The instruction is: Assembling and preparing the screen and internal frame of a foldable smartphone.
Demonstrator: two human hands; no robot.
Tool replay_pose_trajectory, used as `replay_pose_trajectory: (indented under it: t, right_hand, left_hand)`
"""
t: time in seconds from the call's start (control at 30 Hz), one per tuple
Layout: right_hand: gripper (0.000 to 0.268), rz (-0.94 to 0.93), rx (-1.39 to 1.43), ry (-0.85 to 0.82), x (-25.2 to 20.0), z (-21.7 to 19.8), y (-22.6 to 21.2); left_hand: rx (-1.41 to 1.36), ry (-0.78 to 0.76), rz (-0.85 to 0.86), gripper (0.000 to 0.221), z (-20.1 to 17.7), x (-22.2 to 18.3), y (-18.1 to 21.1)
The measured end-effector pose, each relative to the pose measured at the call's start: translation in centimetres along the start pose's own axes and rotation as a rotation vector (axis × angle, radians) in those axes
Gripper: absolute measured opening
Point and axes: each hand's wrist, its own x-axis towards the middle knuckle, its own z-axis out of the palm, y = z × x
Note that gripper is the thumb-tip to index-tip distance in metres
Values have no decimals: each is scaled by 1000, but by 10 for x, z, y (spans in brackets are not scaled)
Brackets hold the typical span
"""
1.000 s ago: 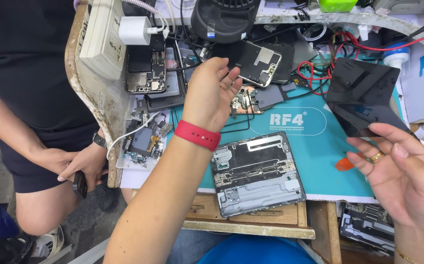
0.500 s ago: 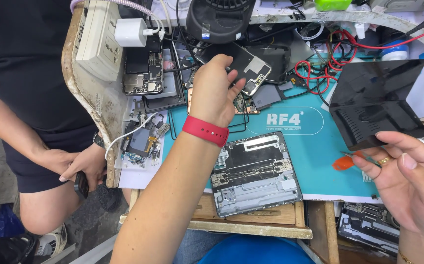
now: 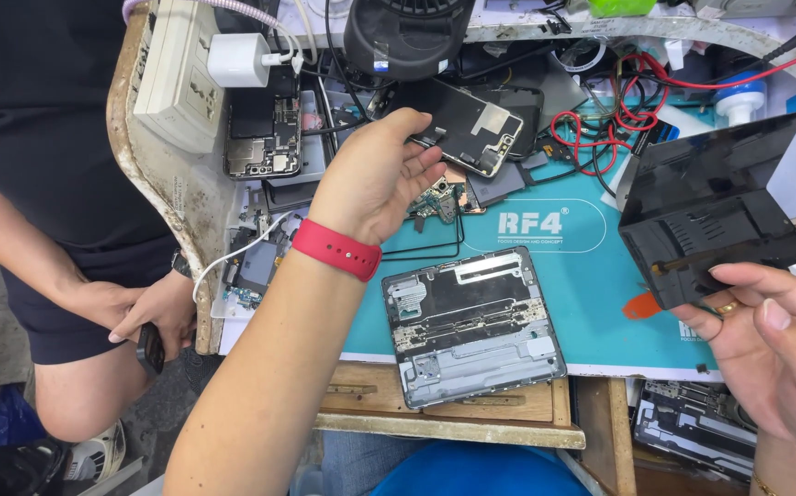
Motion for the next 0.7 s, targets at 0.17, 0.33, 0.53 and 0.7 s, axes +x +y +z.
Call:
replay_pose_trajectory:
  t: [0.17,0.33,0.53,0.7]
  right_hand:
    - [43,-1,-19,-20,1,-7,2]
    - [44,1,-37,-37,2,-12,4]
    - [45,11,-41,-24,1,-18,5]
    - [45,3,-37,-24,2,-18,5]
  left_hand:
    - [53,0,25,28,0,-3,-4]
    - [36,15,27,37,5,5,-11]
    - [-202,54,61,32,26,13,-16]
    - [-220,69,104,16,47,34,-26]
